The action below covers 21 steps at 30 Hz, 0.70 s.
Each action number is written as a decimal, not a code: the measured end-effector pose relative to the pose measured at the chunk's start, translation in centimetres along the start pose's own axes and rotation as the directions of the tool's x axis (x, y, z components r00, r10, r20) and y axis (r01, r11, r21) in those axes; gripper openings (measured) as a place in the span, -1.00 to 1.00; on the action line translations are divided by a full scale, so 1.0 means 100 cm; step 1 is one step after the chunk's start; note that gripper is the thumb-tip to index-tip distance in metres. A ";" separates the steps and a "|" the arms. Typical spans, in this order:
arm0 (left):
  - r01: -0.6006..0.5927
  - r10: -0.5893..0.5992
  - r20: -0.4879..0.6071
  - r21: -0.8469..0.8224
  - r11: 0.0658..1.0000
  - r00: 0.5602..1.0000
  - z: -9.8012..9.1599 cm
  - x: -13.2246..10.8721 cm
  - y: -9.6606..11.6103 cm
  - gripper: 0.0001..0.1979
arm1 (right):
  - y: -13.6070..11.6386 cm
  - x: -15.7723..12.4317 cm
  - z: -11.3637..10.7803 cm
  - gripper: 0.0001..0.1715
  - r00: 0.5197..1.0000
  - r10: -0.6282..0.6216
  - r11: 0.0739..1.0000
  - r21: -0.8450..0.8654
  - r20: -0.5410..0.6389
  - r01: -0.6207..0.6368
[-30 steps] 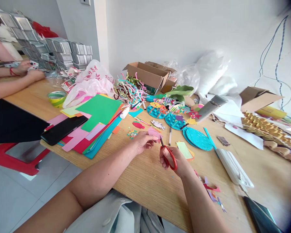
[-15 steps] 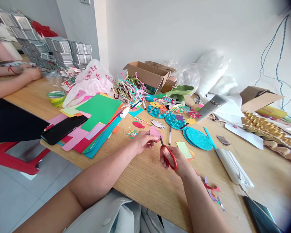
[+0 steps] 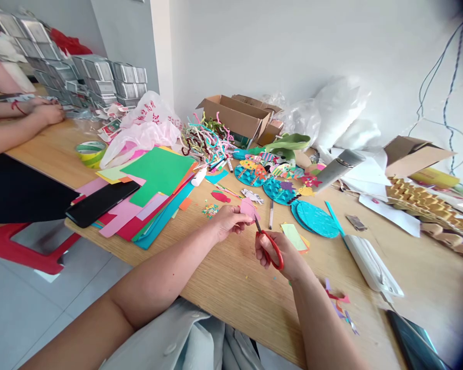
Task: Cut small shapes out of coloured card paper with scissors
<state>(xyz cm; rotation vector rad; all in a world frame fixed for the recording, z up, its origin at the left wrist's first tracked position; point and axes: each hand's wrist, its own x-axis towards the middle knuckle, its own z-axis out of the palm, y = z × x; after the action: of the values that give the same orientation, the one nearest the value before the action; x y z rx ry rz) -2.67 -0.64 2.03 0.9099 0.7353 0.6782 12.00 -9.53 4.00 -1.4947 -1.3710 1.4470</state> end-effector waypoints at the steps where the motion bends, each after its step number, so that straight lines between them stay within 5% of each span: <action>1: -0.002 0.002 -0.004 -0.003 1.000 1.000 0.000 0.000 0.000 -0.88 | 0.000 0.000 0.000 -0.41 1.000 0.001 1.000 0.000 0.002 -0.001; 21: -0.008 0.010 -0.028 0.052 0.999 1.000 0.000 0.000 0.000 -0.93 | 0.001 0.000 -0.002 -0.47 1.000 -0.002 0.999 -0.045 0.030 0.004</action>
<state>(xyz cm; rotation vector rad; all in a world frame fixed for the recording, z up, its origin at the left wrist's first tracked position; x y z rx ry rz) -2.62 -0.64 2.00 0.9531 0.7776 0.6837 12.19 -9.55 3.95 -1.5037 -1.4319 1.4514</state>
